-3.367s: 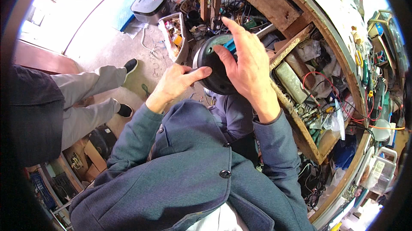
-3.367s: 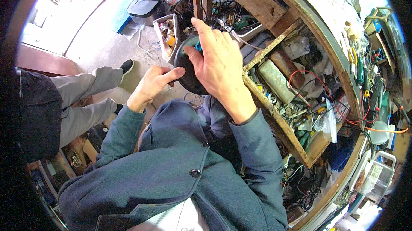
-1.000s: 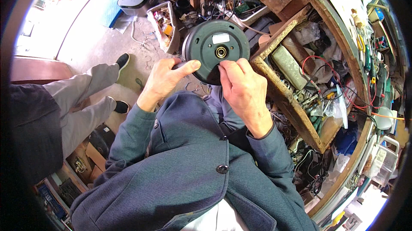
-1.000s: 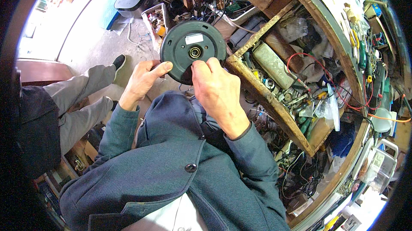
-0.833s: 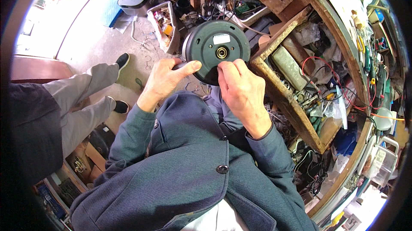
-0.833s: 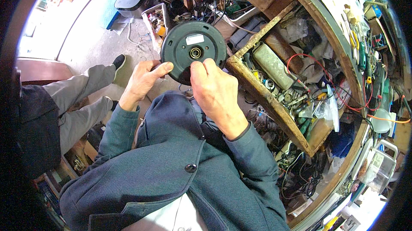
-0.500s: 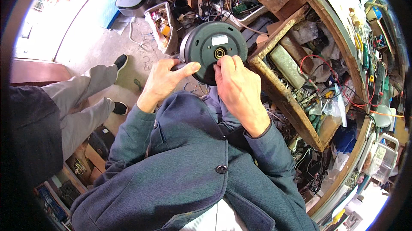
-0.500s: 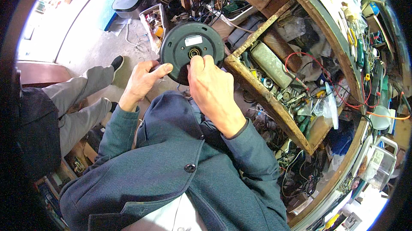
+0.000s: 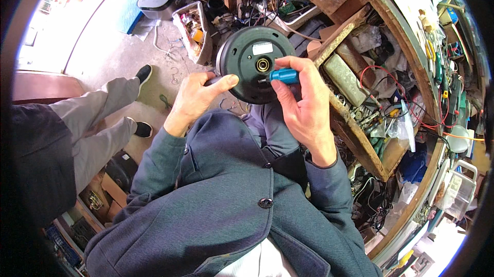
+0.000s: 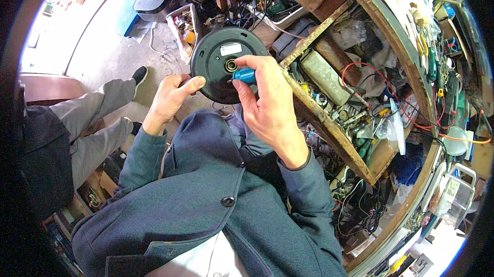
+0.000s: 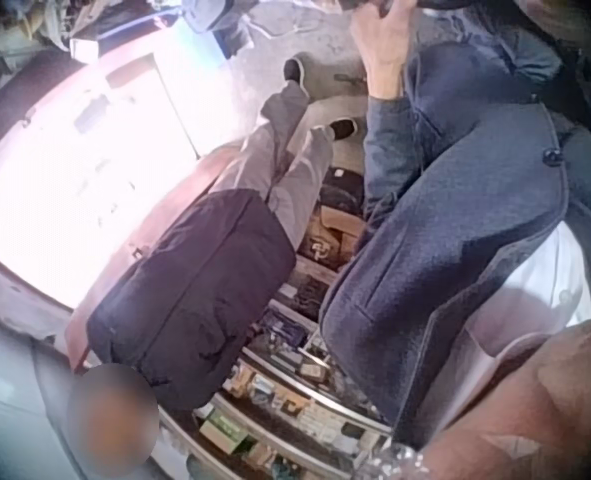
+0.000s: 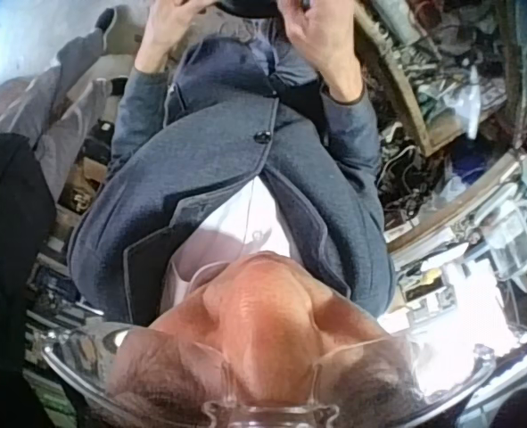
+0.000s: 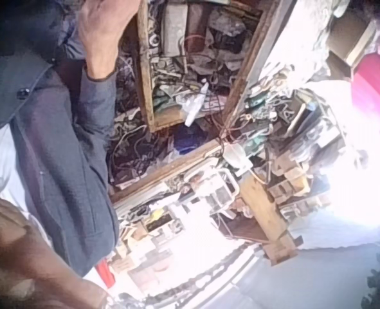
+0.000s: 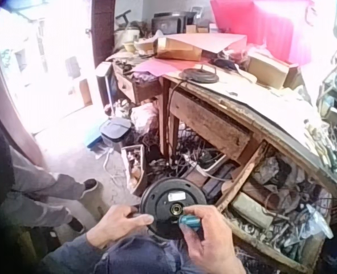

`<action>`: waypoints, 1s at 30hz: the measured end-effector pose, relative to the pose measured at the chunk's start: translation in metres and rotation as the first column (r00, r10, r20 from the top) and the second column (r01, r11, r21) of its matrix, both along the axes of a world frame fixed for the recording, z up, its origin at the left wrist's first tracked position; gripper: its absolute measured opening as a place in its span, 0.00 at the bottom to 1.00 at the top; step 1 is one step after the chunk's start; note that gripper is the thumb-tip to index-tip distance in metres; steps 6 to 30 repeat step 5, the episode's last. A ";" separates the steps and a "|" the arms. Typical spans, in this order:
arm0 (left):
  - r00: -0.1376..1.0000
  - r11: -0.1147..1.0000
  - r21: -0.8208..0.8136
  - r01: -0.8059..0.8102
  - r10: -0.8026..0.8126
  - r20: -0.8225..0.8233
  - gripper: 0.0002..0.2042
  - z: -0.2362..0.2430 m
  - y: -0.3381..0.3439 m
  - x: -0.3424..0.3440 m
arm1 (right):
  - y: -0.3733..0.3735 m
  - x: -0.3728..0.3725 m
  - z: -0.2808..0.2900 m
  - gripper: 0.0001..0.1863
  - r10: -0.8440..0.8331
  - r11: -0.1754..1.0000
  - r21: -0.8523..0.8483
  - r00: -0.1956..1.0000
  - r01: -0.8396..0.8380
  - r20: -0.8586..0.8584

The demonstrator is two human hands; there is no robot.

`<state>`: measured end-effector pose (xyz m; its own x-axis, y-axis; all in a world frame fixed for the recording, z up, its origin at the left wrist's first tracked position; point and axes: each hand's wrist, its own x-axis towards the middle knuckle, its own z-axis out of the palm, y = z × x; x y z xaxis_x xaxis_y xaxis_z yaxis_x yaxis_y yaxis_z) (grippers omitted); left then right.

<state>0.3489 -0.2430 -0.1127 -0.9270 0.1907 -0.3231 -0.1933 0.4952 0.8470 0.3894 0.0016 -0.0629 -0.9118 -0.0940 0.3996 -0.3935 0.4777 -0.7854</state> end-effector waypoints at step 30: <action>0.998 0.998 -0.048 0.034 -0.031 0.059 0.31 -0.004 -0.004 -0.002 | -0.003 0.004 -0.007 0.19 -0.049 0.999 0.011 0.998 0.050 -0.047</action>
